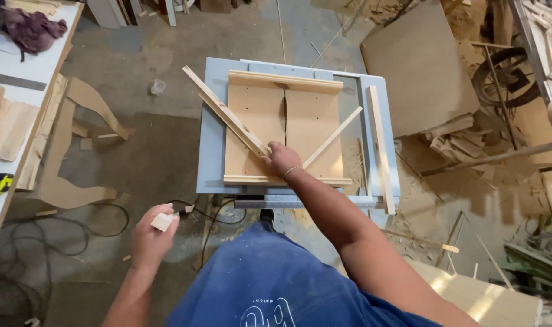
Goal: Preparing and aligning wooden strips on a table saw miter sled for precise cutting or assembly.
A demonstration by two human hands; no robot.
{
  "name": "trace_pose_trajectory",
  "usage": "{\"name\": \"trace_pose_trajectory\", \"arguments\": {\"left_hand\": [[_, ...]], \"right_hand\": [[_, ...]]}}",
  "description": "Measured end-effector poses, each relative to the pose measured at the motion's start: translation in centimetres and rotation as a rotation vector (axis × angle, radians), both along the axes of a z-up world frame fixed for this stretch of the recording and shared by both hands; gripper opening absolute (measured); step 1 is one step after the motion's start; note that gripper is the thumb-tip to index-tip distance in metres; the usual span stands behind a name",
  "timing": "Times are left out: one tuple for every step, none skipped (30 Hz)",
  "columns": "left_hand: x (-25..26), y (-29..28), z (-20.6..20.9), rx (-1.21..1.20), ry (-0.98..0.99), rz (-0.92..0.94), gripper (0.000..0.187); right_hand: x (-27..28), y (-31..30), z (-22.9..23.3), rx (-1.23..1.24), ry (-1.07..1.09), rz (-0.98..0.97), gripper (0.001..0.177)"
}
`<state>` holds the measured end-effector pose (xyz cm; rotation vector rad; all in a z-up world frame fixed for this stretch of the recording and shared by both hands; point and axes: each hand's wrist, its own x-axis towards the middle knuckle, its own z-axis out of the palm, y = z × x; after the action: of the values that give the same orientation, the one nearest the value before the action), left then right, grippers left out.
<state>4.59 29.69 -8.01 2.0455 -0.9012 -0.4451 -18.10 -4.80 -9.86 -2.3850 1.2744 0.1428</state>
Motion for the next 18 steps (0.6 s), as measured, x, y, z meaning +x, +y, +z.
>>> {"name": "trace_pose_trajectory", "arguments": {"left_hand": [[0.1, 0.1, 0.5, -0.06, -0.029, 0.027, 0.022], [-0.2, -0.1, 0.8, -0.062, -0.026, 0.045, 0.022], [0.2, -0.5, 1.4, -0.161, -0.036, 0.04, 0.021], [0.5, -0.9, 2.2, -0.26, -0.048, 0.035, 0.021], [0.7, -1.4, 3.3, -0.266, -0.07, 0.042, 0.021], [0.8, -1.9, 4.5, -0.256, -0.101, 0.04, 0.021], [0.8, -2.9, 5.5, -0.248, -0.129, 0.03, 0.021], [0.9, -3.8, 6.8, -0.256, -0.147, 0.03, 0.021], [0.9, -4.6, 8.0, -0.196, -0.161, 0.027, 0.019], [0.9, -5.4, 9.2, -0.135, -0.175, 0.024, 0.018], [0.7, -6.4, 10.5, -0.13, -0.182, 0.017, 0.018], [0.5, -7.5, 11.7, -0.09, -0.216, 0.049, 0.019], [0.3, -8.3, 12.9, -0.047, -0.248, 0.08, 0.021], [0.8, -8.8, 12.7, -0.04, -0.253, 0.071, 0.021], [1.2, -9.4, 12.3, -0.12, -0.36, 0.005, 0.021], [1.6, -10.0, 12.0, -0.201, -0.466, -0.063, 0.021], [1.3, -10.5, 12.8, -0.199, -0.464, -0.07, 0.021], [1.0, -11.1, 13.6, -0.222, -0.453, -0.077, 0.019]], "right_hand": [[0.7, -0.2, 0.2, 0.062, 0.079, 0.03, 0.055], [0.4, -0.4, 0.1, 0.059, 0.083, 0.048, 0.055], [1.0, -1.0, 0.0, 0.06, 0.078, 0.078, 0.047], [1.4, -1.6, 0.0, 0.061, 0.074, 0.109, 0.042], [1.7, -1.7, -0.6, 0.054, 0.053, 0.119, 0.042], [1.9, -2.0, -1.1, 0.055, 0.053, 0.126, 0.04], [1.8, -2.5, -1.7, 0.054, 0.056, 0.123, 0.037], [2.1, -2.5, 0.5, 0.045, 0.038, 0.125, 0.037], [2.1, -2.1, 2.7, 0.118, 0.015, 0.105, 0.029], [2.1, -1.8, 4.8, 0.191, -0.008, 0.087, 0.024], [1.8, -2.9, 3.6, 0.196, -0.016, 0.081, 0.024], [1.7, -3.9, 2.4, 0.226, -0.076, 0.052, 0.025], [1.5, -4.7, 1.0, 0.259, -0.134, 0.022, 0.026], [1.1, -5.5, 0.5, 0.267, -0.139, 0.015, 0.026], [0.5, -6.3, -0.1, 0.296, -0.271, 0.02, 0.03], [0.1, -7.1, -0.7, 0.324, -0.403, 0.024, 0.036], [-1.3, -7.6, 1.1, 0.326, -0.403, 0.017, 0.036], [-2.7, -8.1, 2.8, 0.343, -0.48, 0.053, 0.033]]}}
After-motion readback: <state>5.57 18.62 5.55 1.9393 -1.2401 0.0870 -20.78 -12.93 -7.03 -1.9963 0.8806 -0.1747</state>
